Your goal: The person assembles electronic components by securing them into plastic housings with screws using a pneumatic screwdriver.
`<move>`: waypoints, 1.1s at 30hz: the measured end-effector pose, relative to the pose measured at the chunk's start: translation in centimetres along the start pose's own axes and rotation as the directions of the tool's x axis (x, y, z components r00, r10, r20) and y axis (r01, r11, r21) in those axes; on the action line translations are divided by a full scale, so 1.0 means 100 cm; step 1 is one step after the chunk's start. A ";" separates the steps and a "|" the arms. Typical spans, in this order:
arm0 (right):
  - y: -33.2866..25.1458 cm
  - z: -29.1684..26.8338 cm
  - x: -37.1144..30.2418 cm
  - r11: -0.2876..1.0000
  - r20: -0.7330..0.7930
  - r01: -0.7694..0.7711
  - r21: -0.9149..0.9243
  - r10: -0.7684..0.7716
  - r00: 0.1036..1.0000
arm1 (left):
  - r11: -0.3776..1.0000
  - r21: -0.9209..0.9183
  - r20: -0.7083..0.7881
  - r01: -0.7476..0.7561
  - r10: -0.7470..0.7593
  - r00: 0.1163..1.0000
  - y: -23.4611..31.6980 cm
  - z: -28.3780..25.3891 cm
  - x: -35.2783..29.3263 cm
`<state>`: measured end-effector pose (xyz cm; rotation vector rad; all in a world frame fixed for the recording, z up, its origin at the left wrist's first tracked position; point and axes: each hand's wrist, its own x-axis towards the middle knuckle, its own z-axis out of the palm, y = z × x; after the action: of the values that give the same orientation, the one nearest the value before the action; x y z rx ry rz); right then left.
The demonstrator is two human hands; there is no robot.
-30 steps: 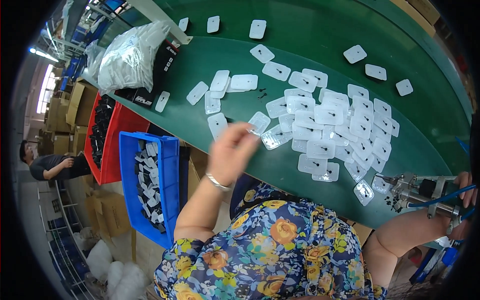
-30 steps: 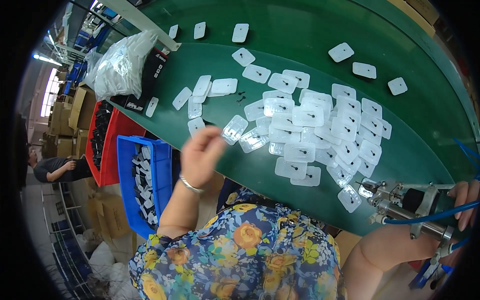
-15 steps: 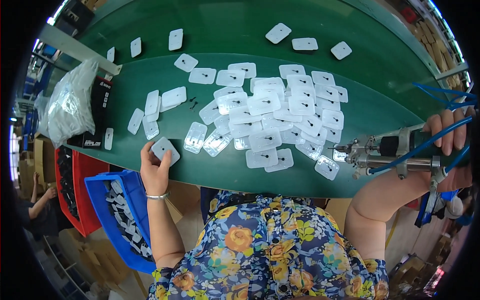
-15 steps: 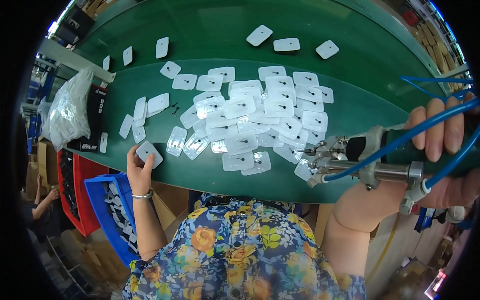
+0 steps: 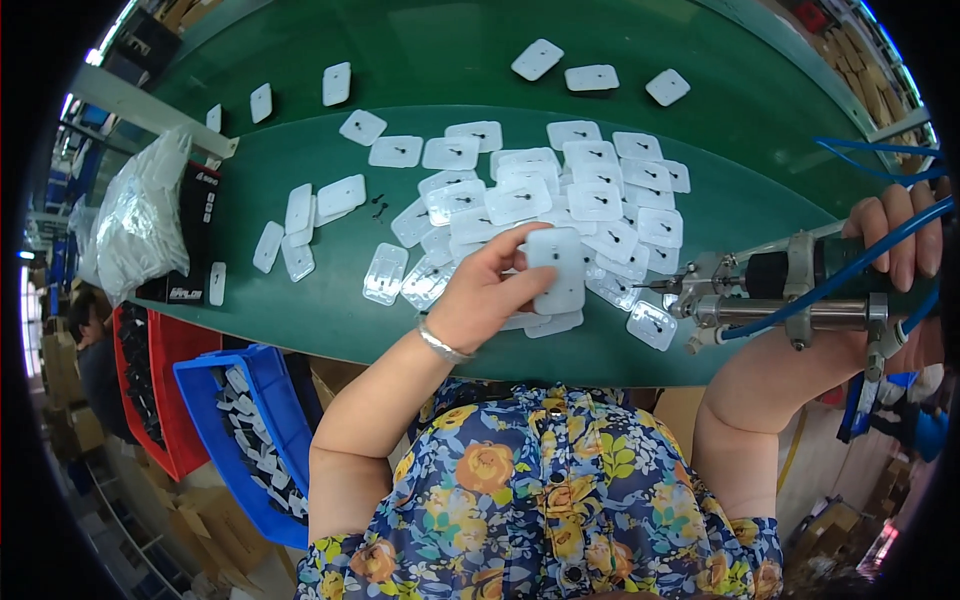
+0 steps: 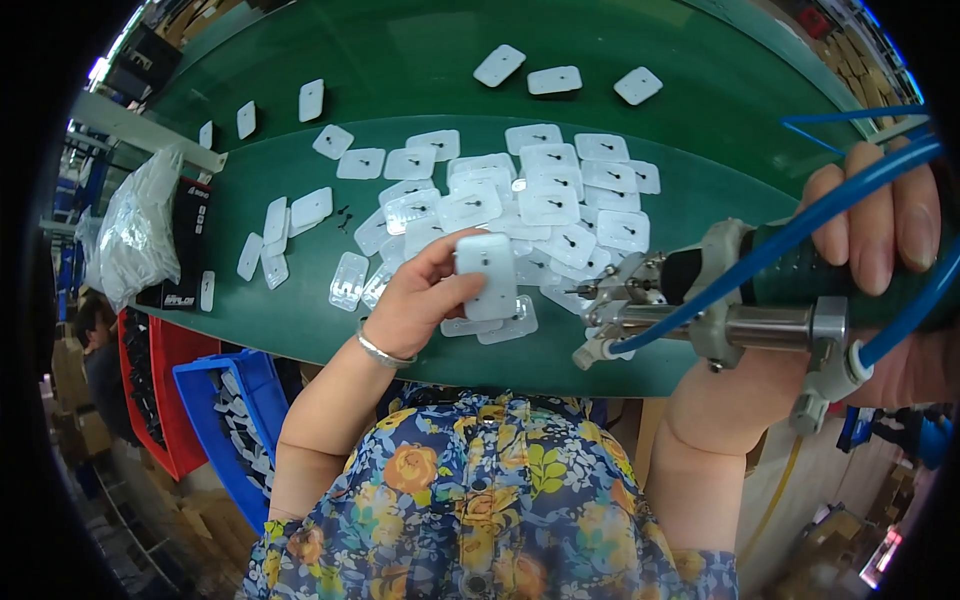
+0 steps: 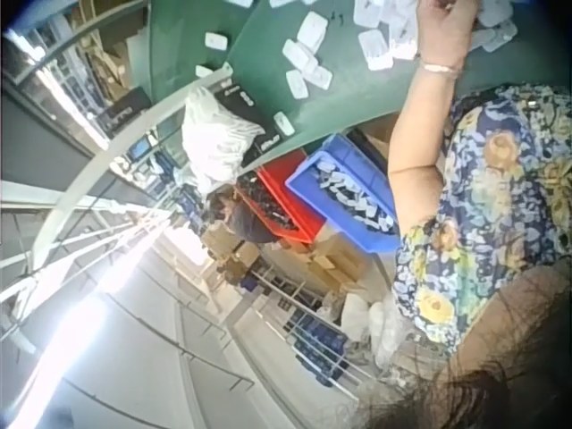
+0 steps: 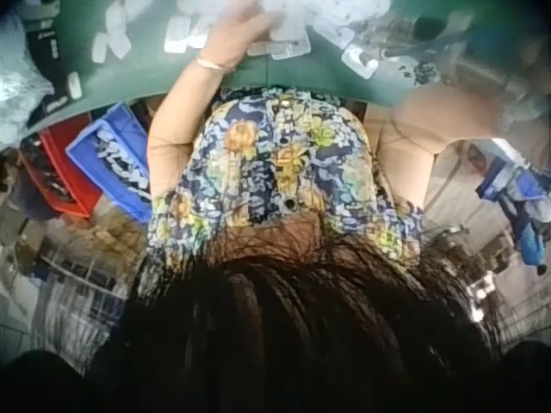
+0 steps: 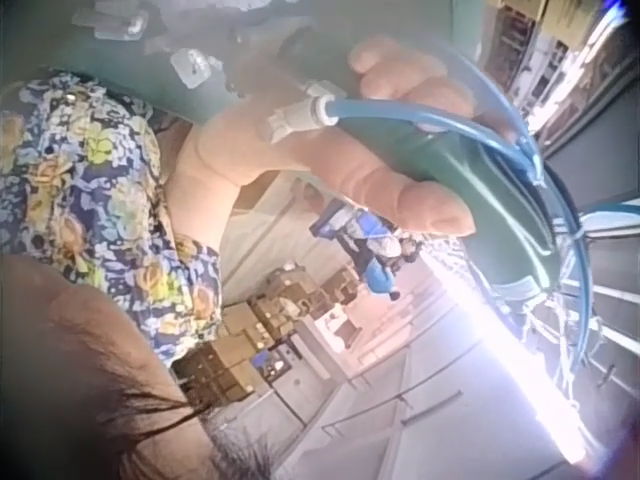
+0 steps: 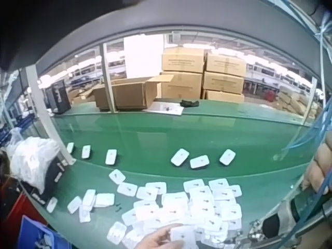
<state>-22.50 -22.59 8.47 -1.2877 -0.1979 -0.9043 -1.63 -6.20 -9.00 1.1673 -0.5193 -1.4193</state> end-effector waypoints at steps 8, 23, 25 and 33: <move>-0.003 -0.017 -0.011 1.000 0.042 0.011 -0.005 -0.011 0.999 | 0.983 0.073 0.086 0.170 -0.176 0.981 -0.003 0.022 0.020; -0.004 -0.030 -0.003 0.999 0.240 -0.003 -0.045 0.014 0.971 | 0.978 -0.033 0.152 0.208 -0.201 0.968 0.003 0.032 0.022; -0.002 -0.029 0.001 0.998 0.322 0.006 -0.056 0.012 0.947 | 0.978 -0.047 0.154 0.202 -0.193 0.969 0.003 0.032 0.022; 0.000 0.018 0.003 0.974 0.037 -0.118 -0.193 0.127 0.991 | 0.992 0.047 0.103 0.118 -0.122 0.987 0.004 0.036 0.020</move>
<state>-21.69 -21.11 9.24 -1.4848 -0.0701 -0.8005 -4.24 -9.28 -7.95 1.1768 -0.5625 -1.5874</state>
